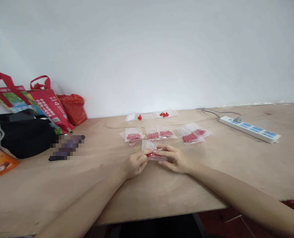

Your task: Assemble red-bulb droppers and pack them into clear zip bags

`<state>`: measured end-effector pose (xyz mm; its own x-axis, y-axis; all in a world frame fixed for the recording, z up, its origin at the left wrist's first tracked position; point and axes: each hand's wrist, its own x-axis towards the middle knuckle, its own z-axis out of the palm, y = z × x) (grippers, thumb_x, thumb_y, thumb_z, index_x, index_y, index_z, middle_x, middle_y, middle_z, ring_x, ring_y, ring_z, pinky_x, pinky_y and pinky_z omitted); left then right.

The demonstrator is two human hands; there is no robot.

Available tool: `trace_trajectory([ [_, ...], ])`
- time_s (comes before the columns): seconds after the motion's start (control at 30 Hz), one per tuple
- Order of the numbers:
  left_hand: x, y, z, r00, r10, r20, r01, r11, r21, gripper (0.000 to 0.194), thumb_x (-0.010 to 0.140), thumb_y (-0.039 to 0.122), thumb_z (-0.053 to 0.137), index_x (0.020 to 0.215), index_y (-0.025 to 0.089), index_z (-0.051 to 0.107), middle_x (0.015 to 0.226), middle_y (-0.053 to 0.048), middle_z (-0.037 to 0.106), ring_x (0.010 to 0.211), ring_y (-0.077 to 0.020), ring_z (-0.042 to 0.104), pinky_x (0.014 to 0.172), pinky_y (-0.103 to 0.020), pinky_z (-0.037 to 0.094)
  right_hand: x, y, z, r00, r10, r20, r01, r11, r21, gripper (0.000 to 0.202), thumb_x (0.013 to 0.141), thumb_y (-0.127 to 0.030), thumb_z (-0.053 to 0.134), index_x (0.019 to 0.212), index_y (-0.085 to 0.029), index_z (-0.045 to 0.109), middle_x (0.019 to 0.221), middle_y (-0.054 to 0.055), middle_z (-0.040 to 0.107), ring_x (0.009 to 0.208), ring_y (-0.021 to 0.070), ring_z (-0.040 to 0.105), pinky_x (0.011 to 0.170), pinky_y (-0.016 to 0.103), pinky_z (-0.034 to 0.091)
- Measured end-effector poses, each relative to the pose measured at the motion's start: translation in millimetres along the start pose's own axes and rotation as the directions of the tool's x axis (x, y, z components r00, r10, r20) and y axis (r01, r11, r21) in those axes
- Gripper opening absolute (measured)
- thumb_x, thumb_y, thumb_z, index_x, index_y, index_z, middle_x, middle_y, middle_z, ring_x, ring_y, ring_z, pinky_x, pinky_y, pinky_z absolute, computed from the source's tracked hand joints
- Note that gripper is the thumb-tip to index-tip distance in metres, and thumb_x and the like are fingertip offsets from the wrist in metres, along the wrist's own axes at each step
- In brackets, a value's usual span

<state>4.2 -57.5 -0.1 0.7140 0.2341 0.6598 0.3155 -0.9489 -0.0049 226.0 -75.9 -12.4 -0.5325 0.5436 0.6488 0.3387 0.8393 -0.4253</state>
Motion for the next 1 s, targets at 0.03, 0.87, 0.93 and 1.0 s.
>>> trace_trajectory([
  [0.03,0,1,-0.6,0.998,0.057,0.000,-0.057,0.998,0.017,0.012,0.082,0.008,0.038,0.078,0.016,0.047,0.106,-0.013,0.060,0.104,-0.0175,0.054,0.083,-0.029,0.050,0,0,1,0.999,-0.047,-0.016,0.047,0.998,-0.030,0.044,0.080,-0.019,0.050,0.122,-0.026,0.044,0.117,0.009,0.045,0.103,0.0170,0.049,0.085,0.034,0.046],
  [0.87,7,-28,14.8,0.973,-0.226,0.046,0.226,0.974,-0.011,0.013,0.078,0.011,0.045,0.069,0.016,0.051,0.084,-0.006,0.063,0.079,-0.0149,0.060,0.071,-0.028,0.049,8,35,-5,0.975,-0.207,0.086,0.213,0.733,-0.646,0.024,0.084,-0.019,0.041,0.071,-0.018,0.061,0.061,0.002,0.057,0.061,0.0122,0.051,0.061,0.027,0.037],
  [0.93,7,-29,14.2,0.976,-0.213,0.053,0.213,0.977,0.003,0.013,0.078,0.011,0.045,0.068,0.016,0.051,0.083,-0.006,0.063,0.078,-0.0145,0.060,0.070,-0.027,0.049,9,36,-6,0.976,-0.203,0.072,0.199,0.716,-0.669,0.023,0.083,-0.020,0.043,0.068,-0.018,0.061,0.060,0.002,0.057,0.062,0.0123,0.050,0.062,0.027,0.036],
  [1.0,6,-30,13.6,0.980,-0.189,0.062,0.188,0.982,0.025,0.012,0.079,0.011,0.045,0.070,0.016,0.051,0.084,-0.005,0.063,0.077,-0.0140,0.060,0.069,-0.026,0.049,8,37,-7,0.980,-0.194,0.043,0.171,0.712,-0.681,0.021,0.083,-0.021,0.045,0.069,-0.018,0.061,0.061,0.002,0.058,0.064,0.0124,0.051,0.063,0.027,0.035],
])
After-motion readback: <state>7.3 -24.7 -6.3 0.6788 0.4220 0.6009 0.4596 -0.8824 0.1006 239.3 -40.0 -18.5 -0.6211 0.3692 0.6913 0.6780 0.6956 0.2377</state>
